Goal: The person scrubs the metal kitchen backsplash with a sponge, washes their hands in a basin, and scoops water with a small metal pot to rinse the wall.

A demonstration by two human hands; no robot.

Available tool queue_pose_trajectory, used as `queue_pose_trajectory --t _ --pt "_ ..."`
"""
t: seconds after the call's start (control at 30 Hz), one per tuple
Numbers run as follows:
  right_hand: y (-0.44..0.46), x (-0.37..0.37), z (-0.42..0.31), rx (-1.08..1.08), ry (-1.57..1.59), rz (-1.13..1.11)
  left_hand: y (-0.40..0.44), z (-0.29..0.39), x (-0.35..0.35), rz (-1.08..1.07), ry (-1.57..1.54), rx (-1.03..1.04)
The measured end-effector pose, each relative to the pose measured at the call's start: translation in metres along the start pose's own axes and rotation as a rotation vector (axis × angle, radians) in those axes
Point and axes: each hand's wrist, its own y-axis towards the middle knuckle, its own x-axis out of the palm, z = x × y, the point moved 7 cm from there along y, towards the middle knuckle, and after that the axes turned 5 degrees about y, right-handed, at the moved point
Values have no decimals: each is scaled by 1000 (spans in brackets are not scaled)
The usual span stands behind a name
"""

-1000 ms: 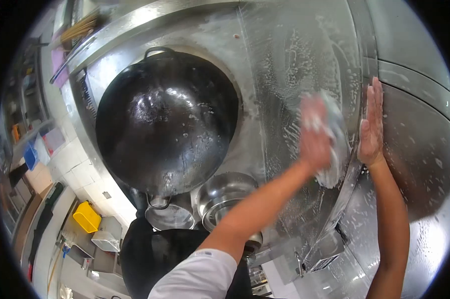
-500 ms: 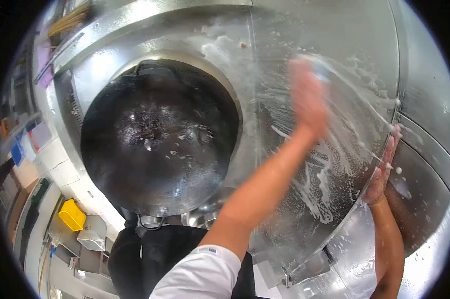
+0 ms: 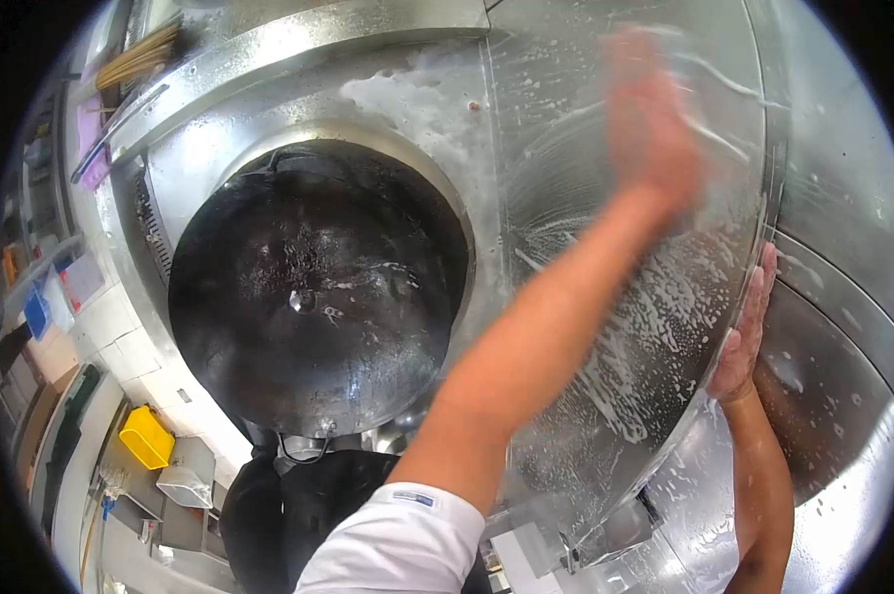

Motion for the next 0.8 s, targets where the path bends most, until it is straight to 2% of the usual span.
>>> queue_pose_trajectory --t 0.03,0.07,0.1,0.17,0.23,0.3,0.37,0.4,0.43,0.47,0.53,0.57,0.63,0.67,0.7,0.77,0.8 --pt "-1 1 0 3 0 -12 12 -45 0 165 -87 -62" --pt "2 1 -2 -18 16 -18 12 -121 5 -109 -215 -413" --pt "7 -1 -2 -44 18 -5 -10 -155 -3 -158 -369 -716" --pt "9 -6 -2 -20 4 -7 -33 -195 6 -180 -262 -709" --pt "9 -4 -2 -9 6 -25 -46 -198 2 2 -79 -730" --pt "13 -6 -1 -24 -15 -15 -13 -61 -3 -100 -73 -184" --pt "6 -2 -3 -7 -10 -39 1 56 -1 -59 -69 133" --pt "8 -3 -2 -12 2 -26 7 92 1 -58 -47 306" --pt "10 -4 -1 -22 11 -10 14 86 6 -58 -44 310" --pt "12 -2 -1 -21 16 -17 31 75 0 96 -133 307" --pt "12 -3 0 -10 -7 -16 78 -29 72 155 309 236" --pt "12 -1 1 -4 -7 -21 81 -49 18 -438 -115 -202" --pt "16 -4 0 -14 16 -18 30 -191 18 84 -231 -536" --pt "17 -7 0 -12 6 -7 -19 -240 11 155 -62 -772" --pt "16 -7 0 -2 1 -22 -59 -278 2 30 -47 -779" --pt "17 -7 -2 -2 -22 -38 -140 -321 -16 23 247 -1163" --pt "20 -9 -2 -10 -30 -24 -151 -305 -23 31 403 -1294"
